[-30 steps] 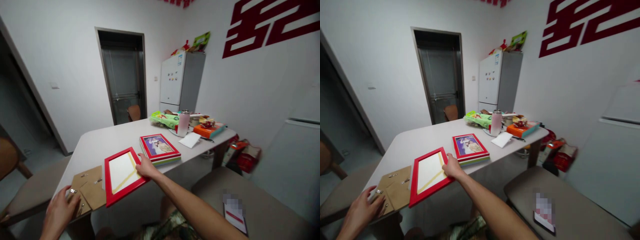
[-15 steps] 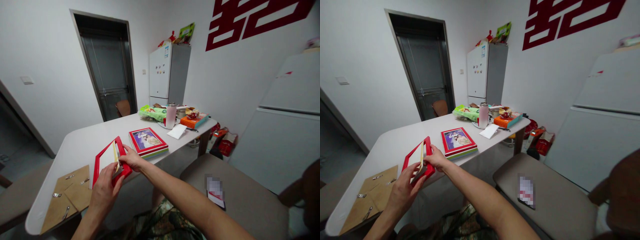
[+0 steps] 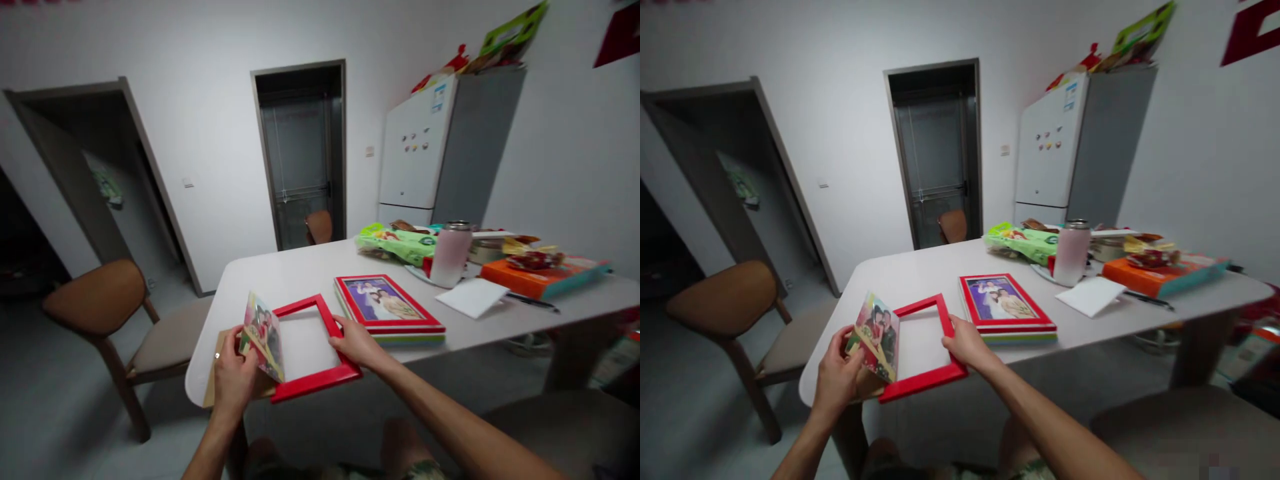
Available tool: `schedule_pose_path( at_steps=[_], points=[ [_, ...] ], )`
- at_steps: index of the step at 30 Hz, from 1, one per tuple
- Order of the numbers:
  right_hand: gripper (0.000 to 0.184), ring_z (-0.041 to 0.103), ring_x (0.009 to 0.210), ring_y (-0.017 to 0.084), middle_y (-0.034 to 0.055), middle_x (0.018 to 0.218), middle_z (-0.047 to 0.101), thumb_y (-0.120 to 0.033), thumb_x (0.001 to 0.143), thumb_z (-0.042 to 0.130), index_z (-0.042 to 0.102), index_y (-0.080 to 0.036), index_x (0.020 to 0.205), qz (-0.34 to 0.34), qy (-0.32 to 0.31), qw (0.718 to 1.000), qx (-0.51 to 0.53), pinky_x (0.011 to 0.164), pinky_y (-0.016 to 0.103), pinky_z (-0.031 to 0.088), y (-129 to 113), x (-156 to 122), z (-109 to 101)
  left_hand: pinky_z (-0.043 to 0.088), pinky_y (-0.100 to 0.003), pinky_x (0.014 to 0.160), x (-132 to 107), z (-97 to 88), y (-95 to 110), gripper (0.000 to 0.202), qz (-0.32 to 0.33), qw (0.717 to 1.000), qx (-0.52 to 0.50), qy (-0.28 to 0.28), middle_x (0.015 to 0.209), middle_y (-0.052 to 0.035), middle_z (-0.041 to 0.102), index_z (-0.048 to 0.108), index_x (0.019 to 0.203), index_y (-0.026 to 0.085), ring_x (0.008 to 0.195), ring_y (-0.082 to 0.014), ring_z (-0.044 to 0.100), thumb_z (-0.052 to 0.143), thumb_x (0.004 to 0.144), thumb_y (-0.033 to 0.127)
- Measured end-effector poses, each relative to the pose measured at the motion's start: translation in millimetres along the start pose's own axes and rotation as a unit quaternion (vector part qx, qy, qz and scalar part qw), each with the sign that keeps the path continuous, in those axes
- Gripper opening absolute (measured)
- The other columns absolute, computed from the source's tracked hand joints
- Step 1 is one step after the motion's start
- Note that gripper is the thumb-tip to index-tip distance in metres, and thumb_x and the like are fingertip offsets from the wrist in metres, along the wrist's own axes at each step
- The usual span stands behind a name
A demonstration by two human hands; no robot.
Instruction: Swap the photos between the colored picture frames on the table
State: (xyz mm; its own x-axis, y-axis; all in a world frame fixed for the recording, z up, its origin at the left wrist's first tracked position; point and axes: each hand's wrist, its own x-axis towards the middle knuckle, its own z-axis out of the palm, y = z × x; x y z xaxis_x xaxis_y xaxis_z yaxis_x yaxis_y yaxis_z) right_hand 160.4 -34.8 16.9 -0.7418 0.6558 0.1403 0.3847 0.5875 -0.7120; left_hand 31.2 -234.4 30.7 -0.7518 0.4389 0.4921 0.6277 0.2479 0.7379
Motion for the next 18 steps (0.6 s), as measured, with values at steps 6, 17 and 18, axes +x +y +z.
schedule_pose_path(
  at_steps=[6, 17, 18],
  points=[
    [0.024, 0.056, 0.081, 0.022, 0.0146, 0.085, 0.061, -0.016, 0.065, 0.046, 0.058, -0.010, 0.085, -0.020, -0.007, 0.989, -0.143, 0.070, 0.028, 0.037, 15, -3, 15, 0.045, -0.031, 0.069, -18, -13.1, -53, 0.038, -0.124, 0.989, -0.044, -0.074, 0.081, -0.0041, 0.062, 0.045, 0.103, 0.013, 0.075, -0.0201, 0.059, 0.047, 0.067, 0.023],
    [0.040, 0.053, 0.090, 0.020, 0.0147, 0.097, 0.059, -0.021, 0.069, 0.045, 0.054, -0.008, 0.105, -0.100, -0.004, 0.992, -0.072, 0.080, 0.029, 0.037, -11, -2, 39, 0.037, -0.031, 0.083, -23, -18.9, -38, 0.039, -0.037, 0.972, 0.185, -0.139, 0.101, -0.0120, 0.057, 0.048, 0.107, 0.013, 0.096, -0.0230, 0.051, 0.043, 0.069, 0.022],
    [0.042, 0.056, 0.080, 0.018, 0.0133, 0.090, 0.062, -0.022, 0.069, 0.045, 0.052, -0.007, 0.108, -0.069, -0.024, 0.997, -0.007, 0.074, 0.029, 0.040, -17, -1, 45, 0.036, -0.032, 0.084, -23, -19.1, -38, 0.040, -0.033, 0.973, 0.186, -0.131, 0.101, -0.0113, 0.056, 0.049, 0.107, 0.014, 0.097, -0.0230, 0.050, 0.043, 0.069, 0.022]
  ],
)
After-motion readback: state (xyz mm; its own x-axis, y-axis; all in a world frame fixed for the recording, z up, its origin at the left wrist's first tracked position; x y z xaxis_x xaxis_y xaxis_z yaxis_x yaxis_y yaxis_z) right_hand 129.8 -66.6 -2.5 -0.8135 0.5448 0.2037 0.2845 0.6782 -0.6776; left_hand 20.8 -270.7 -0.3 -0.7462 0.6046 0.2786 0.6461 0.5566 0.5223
